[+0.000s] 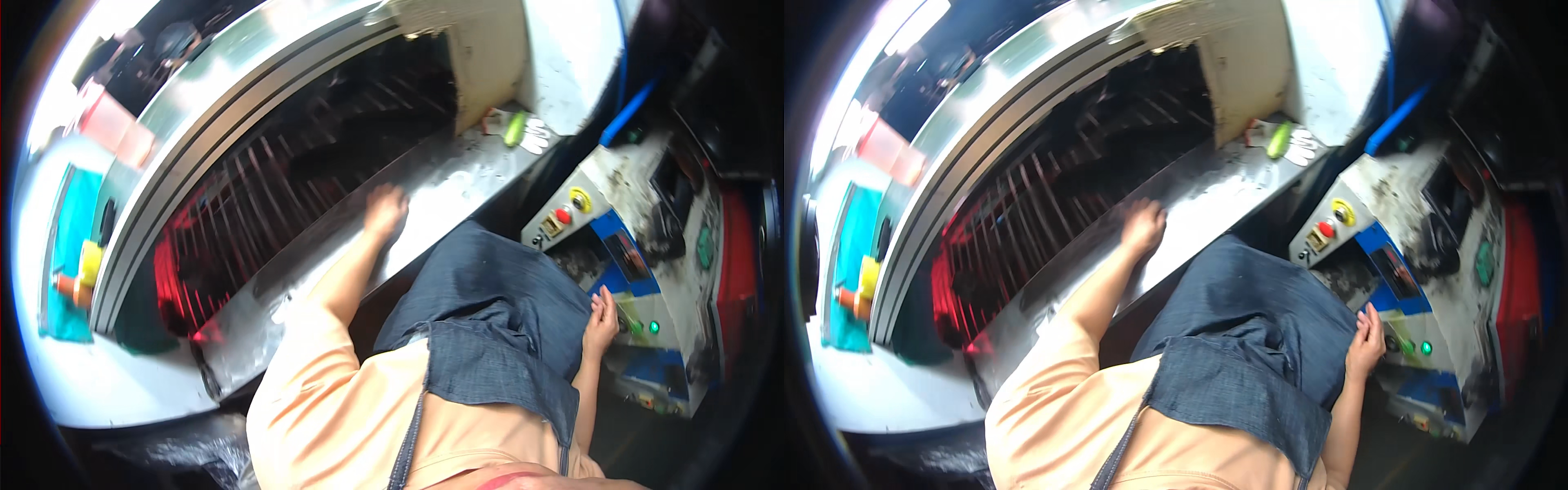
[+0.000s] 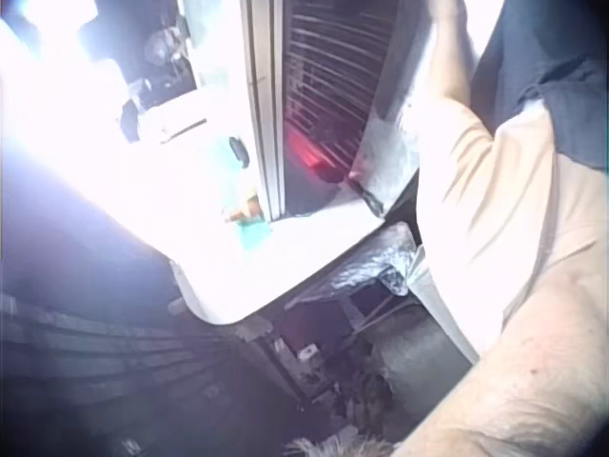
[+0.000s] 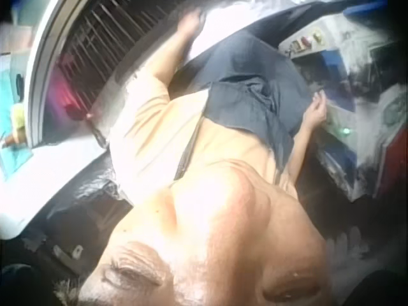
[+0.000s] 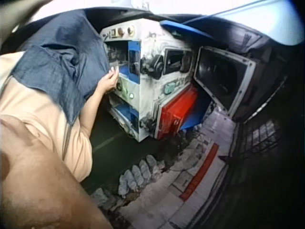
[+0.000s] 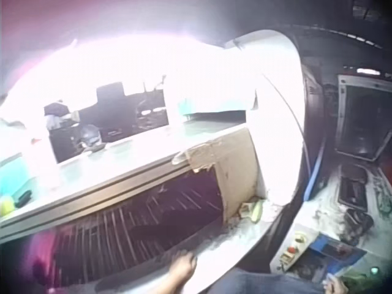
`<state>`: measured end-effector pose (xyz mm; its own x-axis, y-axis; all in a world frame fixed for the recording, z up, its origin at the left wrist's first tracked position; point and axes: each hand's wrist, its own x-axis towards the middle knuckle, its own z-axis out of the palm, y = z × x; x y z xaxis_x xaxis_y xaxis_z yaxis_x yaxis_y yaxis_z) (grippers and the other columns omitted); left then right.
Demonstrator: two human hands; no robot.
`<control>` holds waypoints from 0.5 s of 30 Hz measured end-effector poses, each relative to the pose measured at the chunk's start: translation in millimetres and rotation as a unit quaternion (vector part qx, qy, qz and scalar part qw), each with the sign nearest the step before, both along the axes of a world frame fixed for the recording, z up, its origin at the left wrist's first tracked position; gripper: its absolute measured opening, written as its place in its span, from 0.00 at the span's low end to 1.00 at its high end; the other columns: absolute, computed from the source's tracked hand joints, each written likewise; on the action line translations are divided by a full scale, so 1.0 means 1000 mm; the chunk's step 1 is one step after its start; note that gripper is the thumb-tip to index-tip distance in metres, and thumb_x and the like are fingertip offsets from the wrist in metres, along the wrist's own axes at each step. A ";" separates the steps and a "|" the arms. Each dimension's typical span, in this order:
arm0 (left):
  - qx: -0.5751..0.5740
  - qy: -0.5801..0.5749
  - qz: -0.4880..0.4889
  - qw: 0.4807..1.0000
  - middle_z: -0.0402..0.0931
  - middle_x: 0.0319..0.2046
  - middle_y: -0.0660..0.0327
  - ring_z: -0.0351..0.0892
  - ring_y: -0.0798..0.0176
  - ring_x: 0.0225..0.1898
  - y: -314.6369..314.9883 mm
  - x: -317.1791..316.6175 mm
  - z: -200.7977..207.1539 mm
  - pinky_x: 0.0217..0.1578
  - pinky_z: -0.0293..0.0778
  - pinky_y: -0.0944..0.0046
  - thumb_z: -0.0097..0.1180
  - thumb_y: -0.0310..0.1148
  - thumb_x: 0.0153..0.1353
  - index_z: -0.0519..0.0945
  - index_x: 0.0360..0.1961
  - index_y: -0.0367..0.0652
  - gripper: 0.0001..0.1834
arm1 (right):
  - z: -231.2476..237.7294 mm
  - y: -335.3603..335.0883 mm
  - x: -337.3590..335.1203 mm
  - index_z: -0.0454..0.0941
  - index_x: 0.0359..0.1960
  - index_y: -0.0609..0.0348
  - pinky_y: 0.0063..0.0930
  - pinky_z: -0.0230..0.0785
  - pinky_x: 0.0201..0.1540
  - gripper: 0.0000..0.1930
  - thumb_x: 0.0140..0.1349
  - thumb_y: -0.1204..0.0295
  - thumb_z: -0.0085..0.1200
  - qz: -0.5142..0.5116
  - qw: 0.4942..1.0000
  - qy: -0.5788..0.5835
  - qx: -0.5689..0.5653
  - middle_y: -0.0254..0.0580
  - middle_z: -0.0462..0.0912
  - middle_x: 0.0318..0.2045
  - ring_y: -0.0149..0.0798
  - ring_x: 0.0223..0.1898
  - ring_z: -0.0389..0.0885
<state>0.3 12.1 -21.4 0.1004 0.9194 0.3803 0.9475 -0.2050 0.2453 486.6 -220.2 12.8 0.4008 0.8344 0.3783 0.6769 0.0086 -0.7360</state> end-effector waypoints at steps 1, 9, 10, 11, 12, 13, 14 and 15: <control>-0.009 -0.031 -0.005 0.999 0.75 0.38 0.52 0.73 0.46 0.44 -0.001 -0.002 0.000 0.50 0.67 0.44 0.53 0.39 0.61 0.79 0.34 0.42 0.11 | 0.004 0.002 -0.002 0.74 0.58 0.65 0.33 0.80 0.48 0.20 0.67 0.86 0.41 0.002 1.000 -0.022 -0.005 0.52 0.81 0.52 0.44 0.48 0.85; -0.033 -0.046 -0.003 0.998 0.76 0.38 0.52 0.73 0.46 0.46 -0.001 0.001 0.011 0.49 0.68 0.46 0.53 0.37 0.61 0.79 0.34 0.41 0.10 | 0.006 0.008 -0.007 0.74 0.59 0.65 0.33 0.80 0.48 0.25 0.62 0.88 0.36 -0.004 0.999 -0.024 -0.022 0.52 0.80 0.53 0.45 0.48 0.85; -0.033 -0.055 -0.009 0.998 0.76 0.39 0.52 0.73 0.46 0.47 -0.002 0.000 0.012 0.49 0.68 0.46 0.53 0.38 0.62 0.79 0.34 0.41 0.11 | 0.004 0.007 -0.006 0.74 0.59 0.65 0.33 0.80 0.48 0.24 0.62 0.88 0.37 -0.004 0.999 -0.028 -0.025 0.53 0.80 0.52 0.45 0.48 0.85; -0.034 -0.055 -0.008 0.998 0.76 0.39 0.52 0.73 0.46 0.47 -0.003 0.000 0.013 0.49 0.68 0.47 0.53 0.38 0.62 0.80 0.35 0.41 0.11 | 0.002 0.007 -0.005 0.74 0.59 0.65 0.33 0.80 0.48 0.24 0.62 0.87 0.37 -0.003 0.999 -0.028 -0.026 0.53 0.80 0.52 0.45 0.48 0.85; -0.034 -0.054 -0.007 0.998 0.76 0.39 0.52 0.73 0.46 0.47 -0.003 -0.001 0.014 0.50 0.68 0.47 0.53 0.38 0.62 0.80 0.35 0.41 0.11 | 0.001 0.008 -0.005 0.74 0.59 0.65 0.33 0.80 0.48 0.23 0.63 0.87 0.37 -0.002 0.999 -0.027 -0.026 0.53 0.80 0.53 0.45 0.48 0.85; -0.035 -0.055 -0.009 0.998 0.76 0.39 0.52 0.73 0.46 0.47 -0.003 0.000 0.014 0.50 0.67 0.47 0.53 0.39 0.62 0.80 0.35 0.41 0.12 | 0.001 0.007 -0.004 0.74 0.59 0.65 0.33 0.80 0.48 0.23 0.63 0.86 0.38 -0.004 0.999 -0.028 -0.028 0.53 0.80 0.53 0.45 0.48 0.85; -0.043 -0.057 -0.007 0.997 0.76 0.39 0.52 0.73 0.46 0.48 -0.003 -0.001 0.014 0.50 0.67 0.48 0.52 0.39 0.63 0.80 0.35 0.41 0.12 | 0.001 0.008 -0.004 0.73 0.59 0.66 0.33 0.79 0.49 0.20 0.66 0.85 0.39 -0.004 0.999 -0.015 -0.036 0.53 0.80 0.53 0.45 0.49 0.84; -0.044 -0.062 -0.008 0.997 0.76 0.39 0.52 0.73 0.46 0.48 -0.004 -0.003 0.014 0.51 0.66 0.47 0.52 0.39 0.63 0.80 0.35 0.41 0.12 | 0.001 0.009 -0.005 0.73 0.59 0.66 0.33 0.79 0.49 0.20 0.67 0.84 0.40 0.002 0.999 -0.013 -0.035 0.53 0.80 0.53 0.44 0.49 0.84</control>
<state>-2.4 7.9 -7.2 0.0718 0.9485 0.3087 0.9055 -0.1917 0.3785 481.6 -211.6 13.6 0.3878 0.8608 0.3296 0.6957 -0.0388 -0.7173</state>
